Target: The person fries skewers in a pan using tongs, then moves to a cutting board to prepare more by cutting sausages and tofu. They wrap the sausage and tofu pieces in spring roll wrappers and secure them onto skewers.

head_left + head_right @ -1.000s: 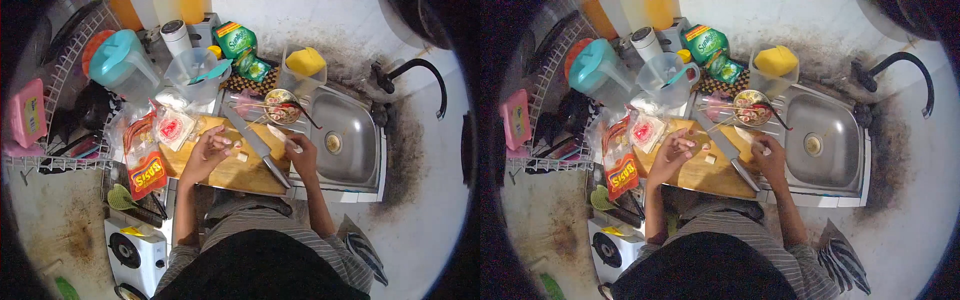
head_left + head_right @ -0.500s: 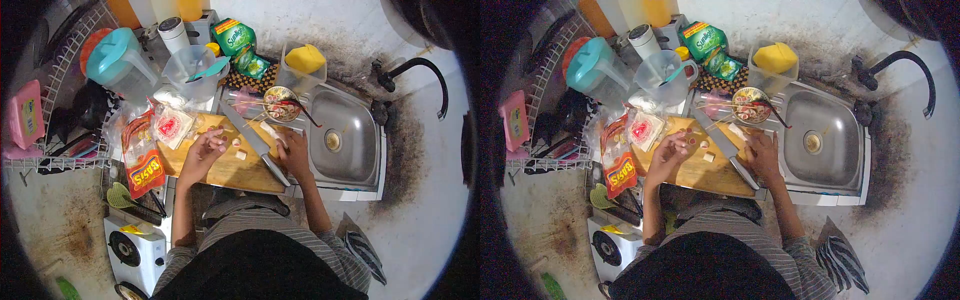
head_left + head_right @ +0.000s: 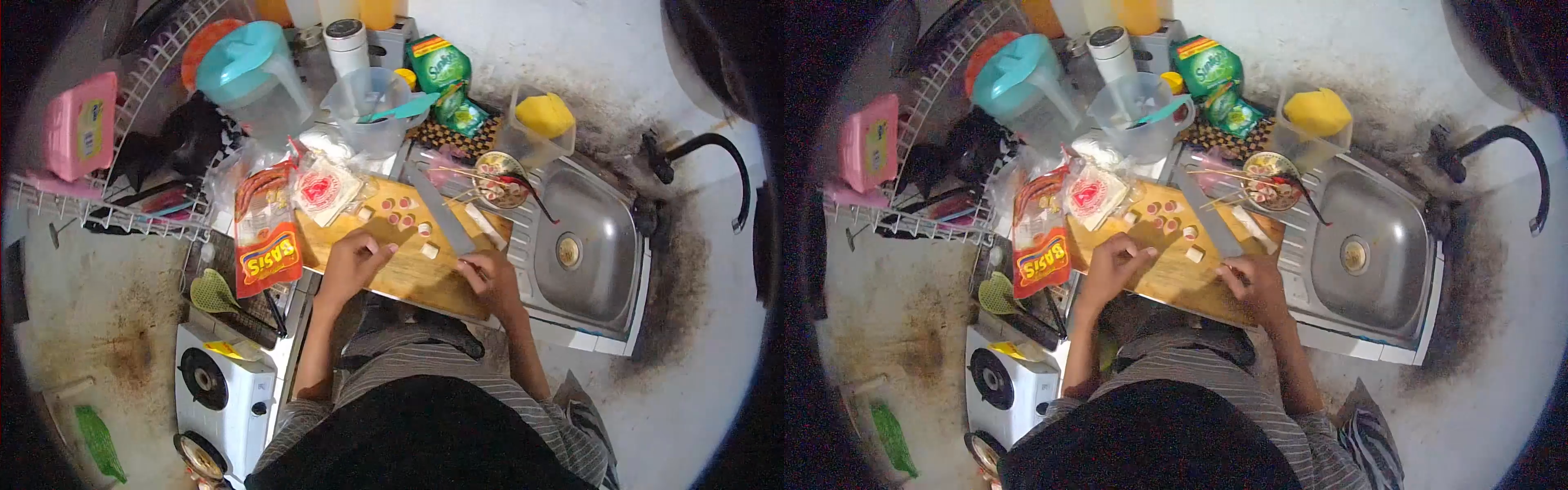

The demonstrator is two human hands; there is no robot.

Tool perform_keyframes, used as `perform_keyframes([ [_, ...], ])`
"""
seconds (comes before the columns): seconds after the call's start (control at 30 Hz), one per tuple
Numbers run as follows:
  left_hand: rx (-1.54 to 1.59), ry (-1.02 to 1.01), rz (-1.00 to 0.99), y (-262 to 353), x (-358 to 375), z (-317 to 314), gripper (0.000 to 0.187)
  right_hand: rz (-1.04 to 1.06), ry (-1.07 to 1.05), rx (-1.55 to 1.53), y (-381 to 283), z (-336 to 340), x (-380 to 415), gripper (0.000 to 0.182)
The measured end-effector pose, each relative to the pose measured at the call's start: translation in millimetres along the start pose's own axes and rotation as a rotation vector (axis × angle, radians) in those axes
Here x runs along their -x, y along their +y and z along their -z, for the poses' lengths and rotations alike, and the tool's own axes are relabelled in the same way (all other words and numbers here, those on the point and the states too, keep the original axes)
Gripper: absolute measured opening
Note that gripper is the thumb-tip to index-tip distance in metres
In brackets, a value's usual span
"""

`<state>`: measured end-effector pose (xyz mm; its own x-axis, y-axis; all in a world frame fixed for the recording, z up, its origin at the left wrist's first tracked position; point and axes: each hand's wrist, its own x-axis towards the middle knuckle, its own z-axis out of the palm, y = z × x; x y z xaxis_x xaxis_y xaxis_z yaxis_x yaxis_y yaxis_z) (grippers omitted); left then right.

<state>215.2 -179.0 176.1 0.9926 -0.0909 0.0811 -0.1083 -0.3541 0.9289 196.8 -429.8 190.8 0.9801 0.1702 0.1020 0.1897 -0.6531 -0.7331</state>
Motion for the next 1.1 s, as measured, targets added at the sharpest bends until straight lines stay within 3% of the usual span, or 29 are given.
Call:
perform_keyframes([
  [0.07, -0.320, -0.042, -0.034, 3, 5, 5, 0.015, 0.084, -0.009, -0.141, -7, -14, 2, 0.012],
  [0.13, -0.288, 0.002, 0.033, 5, 14, 5, 0.017, 0.053, -0.084, -0.226, -11, -26, -2, 0.015],
  [0.2, -0.155, 0.108, 0.064, -4, 25, 5, 0.013, 0.186, 0.037, -0.007, -11, -42, -5, 0.022],
  [0.33, -0.250, 0.099, 0.055, -15, 39, 19, 0.023, 0.150, 0.082, 0.125, -6, -59, -13, 0.027],
  [0.4, -0.223, 0.049, 0.152, -17, 43, 24, 0.025, 0.125, 0.045, 0.163, -7, -62, -13, 0.027],
  [0.57, -0.197, 0.051, 0.102, -20, 48, 31, 0.025, 0.083, 0.040, 0.163, -6, -67, -12, 0.027],
  [0.67, -0.163, 0.024, 0.077, -16, 48, 36, 0.024, 0.165, 0.123, 0.136, -8, -68, -12, 0.026],
  [0.83, -0.191, -0.051, -0.029, -20, 50, 45, 0.021, 0.038, 0.043, 0.131, -12, -70, -11, 0.027],
  [0.93, -0.131, -0.043, -0.034, -20, 54, 49, 0.016, 0.143, 0.171, 0.246, -20, -73, -12, 0.028],
  [1.03, 0.027, -0.050, -0.019, -20, 65, 57, 0.015, 0.086, 0.168, 0.338, -49, -69, -10, 0.028],
  [1.1, 0.014, -0.044, 0.034, -14, 70, 70, 0.015, 0.180, 0.155, 0.311, -63, -73, -11, 0.027],
])
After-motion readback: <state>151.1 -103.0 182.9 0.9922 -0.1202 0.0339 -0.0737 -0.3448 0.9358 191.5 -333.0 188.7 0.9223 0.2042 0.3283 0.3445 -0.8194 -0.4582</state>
